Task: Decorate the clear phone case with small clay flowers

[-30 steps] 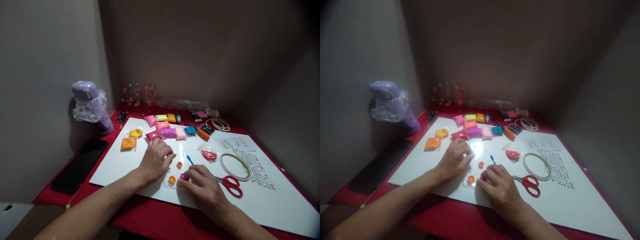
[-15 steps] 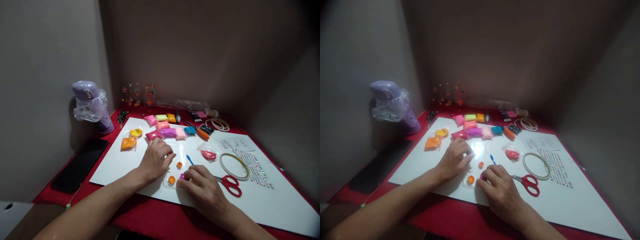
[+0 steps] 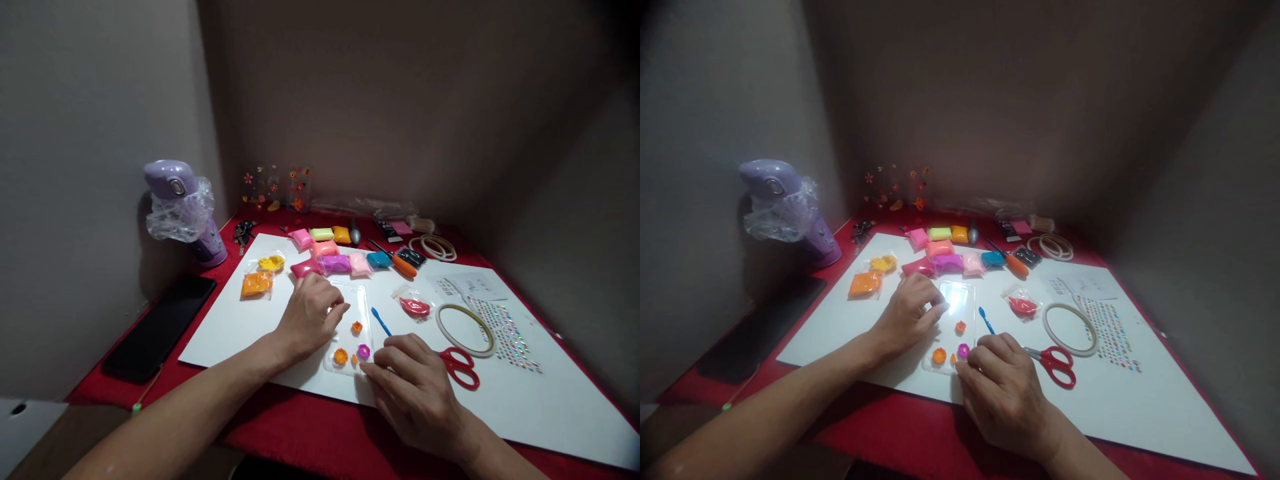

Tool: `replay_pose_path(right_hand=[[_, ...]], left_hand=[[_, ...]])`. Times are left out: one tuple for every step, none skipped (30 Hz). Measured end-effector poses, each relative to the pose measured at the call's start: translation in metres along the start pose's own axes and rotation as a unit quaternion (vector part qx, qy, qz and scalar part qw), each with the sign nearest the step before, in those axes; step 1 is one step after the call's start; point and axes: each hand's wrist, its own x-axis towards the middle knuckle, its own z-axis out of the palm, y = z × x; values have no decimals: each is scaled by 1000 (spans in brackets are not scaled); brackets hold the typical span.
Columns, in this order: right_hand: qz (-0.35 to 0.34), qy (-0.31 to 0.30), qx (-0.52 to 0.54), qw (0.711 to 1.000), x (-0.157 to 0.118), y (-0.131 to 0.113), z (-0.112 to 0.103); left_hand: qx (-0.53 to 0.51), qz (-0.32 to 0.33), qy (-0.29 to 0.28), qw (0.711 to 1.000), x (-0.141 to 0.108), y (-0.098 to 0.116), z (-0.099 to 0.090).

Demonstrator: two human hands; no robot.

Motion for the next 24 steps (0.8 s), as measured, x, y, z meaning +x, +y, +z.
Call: replay_pose_path(right_hand=[[-1,-2,-5,1000,0,0,0],[0,-2,-9,1000,0,0,1],[1,-3,-12,1000,0,0,1],[2,-3,-14,1000,0,0,1],[4,-2,-16,1000,0,0,2],[6,-3,-17,1000,-1,0,3],[7,-4,-17,1000,-1,1,3],[9,-7,-16,1000,-1,1,4],[9,-10,-15,1000,-1,1,4],[10,-14,-13,1000,0,1,4],[9,-18,-12,1000,0,1,4],[8,-20,-11,1000,0,0,4],[6,-22,-10,1000,0,0,4],[5,-24,-9,1000,1,0,4],[4,-24,-9,1000,1,0,3],[3,-27,-8,1000,1,0,3],[3,-30,-8,1000,1,-1,2],[4,-34,-9,999,1,-1,2],[4,-37,-10,999,1,-1,2],[5,-39,-12,999,1,-1,3],[5,-40,-14,999,2,0,3],[6,-40,-17,999,2,0,3],[6,-40,-19,999,2,0,4],[7,-40,-21,999,2,0,4]], left_hand=[[-1,1,1,1000,0,0,0],[0,2,3,1000,0,0,0],[0,3,3,1000,0,0,0],[0,3,3,1000,0,0,0],[0,3,3,1000,0,0,1],[-1,3,3,1000,0,-1,1],[-2,4,4,1000,0,-1,1],[-2,5,4,1000,0,-1,1],[-2,5,5,1000,0,-1,1],[-2,6,5,1000,0,-1,1],[-1,6,5,1000,0,-1,1],[0,5,4,1000,0,-1,1],[1,4,3,1000,0,-1,1],[2,4,1,1000,0,-1,1],[2,3,0,1000,0,-1,1],[2,2,-1,1000,-1,-1,1],[1,2,-2,1000,-1,-1,1],[1,1,-3,1000,-1,-1,1],[0,1,-3,1000,-1,-1,1],[0,0,-3,1000,-1,-1,0],[-1,-1,-4,1000,-1,0,0],[-1,-1,-5,1000,-1,0,0],[0,-2,-6,1000,-1,0,0],[0,-2,-8,1000,-1,0,0]])
